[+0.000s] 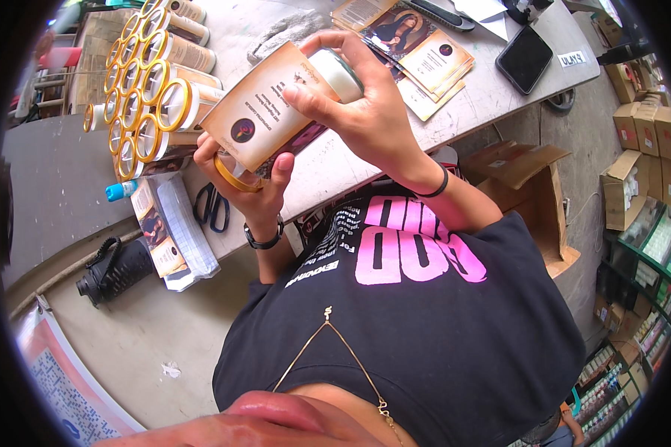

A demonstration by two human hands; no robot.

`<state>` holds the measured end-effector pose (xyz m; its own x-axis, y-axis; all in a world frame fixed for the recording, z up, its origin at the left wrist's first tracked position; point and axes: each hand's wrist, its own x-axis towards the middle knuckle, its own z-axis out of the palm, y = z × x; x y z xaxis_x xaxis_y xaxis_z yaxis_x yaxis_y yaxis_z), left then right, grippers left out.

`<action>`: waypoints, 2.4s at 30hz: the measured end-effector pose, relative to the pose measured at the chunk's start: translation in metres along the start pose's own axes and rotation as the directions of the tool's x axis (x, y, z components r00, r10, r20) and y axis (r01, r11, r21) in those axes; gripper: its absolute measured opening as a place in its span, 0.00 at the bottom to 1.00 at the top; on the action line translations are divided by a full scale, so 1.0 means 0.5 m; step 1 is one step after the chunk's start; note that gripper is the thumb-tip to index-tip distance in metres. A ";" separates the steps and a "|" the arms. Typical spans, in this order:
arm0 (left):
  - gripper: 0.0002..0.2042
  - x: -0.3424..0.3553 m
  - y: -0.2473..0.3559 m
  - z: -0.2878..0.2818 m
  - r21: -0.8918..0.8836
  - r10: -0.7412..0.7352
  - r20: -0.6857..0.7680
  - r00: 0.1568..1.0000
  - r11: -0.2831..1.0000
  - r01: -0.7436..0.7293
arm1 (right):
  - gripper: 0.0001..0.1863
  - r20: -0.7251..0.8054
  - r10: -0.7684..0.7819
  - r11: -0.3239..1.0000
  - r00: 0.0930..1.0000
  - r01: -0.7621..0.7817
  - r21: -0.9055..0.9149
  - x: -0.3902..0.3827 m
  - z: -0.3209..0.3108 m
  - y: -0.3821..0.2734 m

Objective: The person picks up white jars with gold rims from a table and a cardboard box, then wraps printed paper labels around each jar by hand. The person smooths the labels and places the labeled jars back on the table among other jars.

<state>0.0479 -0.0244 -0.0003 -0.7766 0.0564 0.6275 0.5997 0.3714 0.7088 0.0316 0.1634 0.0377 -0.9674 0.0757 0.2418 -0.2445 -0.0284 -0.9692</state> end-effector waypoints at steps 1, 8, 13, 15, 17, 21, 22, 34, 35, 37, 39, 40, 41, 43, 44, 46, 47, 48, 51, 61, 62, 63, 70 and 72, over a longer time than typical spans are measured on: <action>0.41 -0.003 -0.006 0.001 -0.047 -0.007 -0.013 1.000 0.999 0.007 | 0.23 -0.043 -0.023 0.999 0.999 0.025 0.036 -0.001 0.006 0.003; 0.43 0.031 0.026 0.002 -0.167 -0.315 0.025 0.949 0.934 0.314 | 0.22 -0.163 -0.132 0.991 0.978 0.134 0.001 -0.005 0.012 0.015; 0.43 0.047 0.049 0.030 -0.385 -0.392 -0.092 0.916 0.862 0.330 | 0.24 -0.194 -0.291 0.956 0.937 0.279 -0.086 -0.027 0.026 0.004; 0.41 0.056 0.035 0.033 -0.411 -0.356 -0.109 0.928 0.866 0.284 | 0.26 -0.161 -0.408 0.910 0.899 0.387 -0.150 -0.024 0.021 0.017; 0.39 0.061 0.024 0.032 -0.519 -0.409 -0.036 0.912 0.787 0.332 | 0.29 -0.112 -0.513 0.849 0.851 0.485 -0.207 -0.020 0.019 0.023; 0.38 0.076 0.026 0.011 -0.694 -0.526 0.269 0.807 0.475 0.541 | 0.39 -0.011 -0.530 0.842 0.848 0.525 -0.126 -0.009 0.005 0.036; 0.38 0.073 0.015 0.006 -0.675 -0.505 0.281 0.816 0.501 0.542 | 0.41 -0.023 -0.500 0.865 0.866 0.498 -0.064 -0.007 0.005 0.034; 0.48 0.029 -0.048 0.007 -0.280 -0.037 -0.093 0.995 0.960 0.010 | 0.41 0.096 -0.169 0.943 0.981 0.133 0.306 0.001 0.009 0.011; 0.48 0.033 -0.042 0.007 -0.259 -0.014 -0.102 0.995 0.966 -0.013 | 0.41 0.085 -0.137 0.939 0.987 0.102 0.328 -0.002 0.012 0.007; 0.48 0.034 -0.035 0.007 -0.203 0.031 -0.121 0.992 0.978 -0.055 | 0.39 0.063 -0.078 0.925 0.995 0.049 0.376 -0.008 0.021 0.003; 0.48 0.031 -0.031 0.008 -0.136 0.078 -0.135 0.988 0.986 -0.096 | 0.37 0.035 -0.022 0.905 0.999 0.005 0.425 -0.014 0.028 0.005; 0.48 0.028 -0.029 0.009 -0.106 0.081 -0.150 0.985 0.990 -0.097 | 0.36 0.019 -0.029 0.912 0.999 0.019 0.410 -0.014 0.029 0.008; 0.47 0.024 -0.025 0.008 -0.075 0.083 -0.167 0.982 0.993 -0.096 | 0.34 0.005 -0.034 0.918 0.999 0.030 0.395 -0.015 0.030 0.011; 0.47 0.020 -0.025 0.006 -0.022 0.099 -0.178 0.979 0.994 -0.104 | 0.32 -0.021 -0.035 0.922 0.999 0.041 0.386 -0.016 0.035 0.013; 0.47 0.019 -0.028 0.005 -0.002 0.112 -0.173 0.978 0.993 -0.114 | 0.32 -0.034 -0.031 0.920 0.999 0.041 0.389 -0.017 0.039 0.013; 0.46 0.019 -0.029 0.003 -0.005 0.117 -0.163 0.980 0.993 -0.120 | 0.32 -0.040 -0.045 0.937 0.998 0.056 0.345 -0.019 0.039 0.013; 0.46 0.023 -0.028 0.003 -0.026 0.111 -0.162 0.981 0.993 -0.117 | 0.33 -0.030 -0.067 0.952 0.997 0.073 0.297 -0.016 0.037 0.013; 0.46 0.027 -0.028 0.002 -0.046 0.105 -0.160 0.981 0.992 -0.114 | 0.33 -0.018 -0.088 0.965 0.996 0.090 0.248 -0.015 0.034 0.013; 0.46 0.035 -0.033 -0.006 -0.086 0.019 -0.137 0.990 0.996 -0.031 | 0.37 0.195 -0.099 0.894 0.976 0.001 0.449 0.001 0.007 -0.011; 0.48 0.025 0.001 -0.005 0.052 0.180 -0.168 0.969 0.983 -0.174 | 0.29 0.085 -0.114 0.888 0.990 0.062 0.456 -0.012 0.017 0.006; 0.48 0.024 0.000 0.001 0.034 0.206 -0.208 0.956 0.978 -0.204 | 0.26 0.078 -0.092 0.864 0.993 0.041 0.502 -0.012 0.018 0.005; 0.48 0.023 0.000 0.001 0.029 0.215 -0.198 0.956 0.976 -0.214 | 0.25 0.095 -0.085 0.865 0.992 0.026 0.500 -0.012 0.017 0.002; 0.47 0.033 0.012 0.002 0.072 0.205 -0.126 0.971 0.978 -0.197 | 0.23 0.011 -0.105 0.895 0.994 0.090 0.437 -0.016 0.003 -0.017; 0.46 0.038 0.014 -0.007 0.071 0.104 -0.110 0.988 0.993 -0.097 | 0.22 -0.022 -0.087 0.920 0.996 0.089 0.382 -0.009 0.010 0.006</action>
<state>0.0380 -0.0238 0.0179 -0.6836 -0.0077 0.7298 0.6569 0.4293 0.6199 0.0346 0.1578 0.0340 -0.9409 0.1001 0.3237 -0.3359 -0.4002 -0.8527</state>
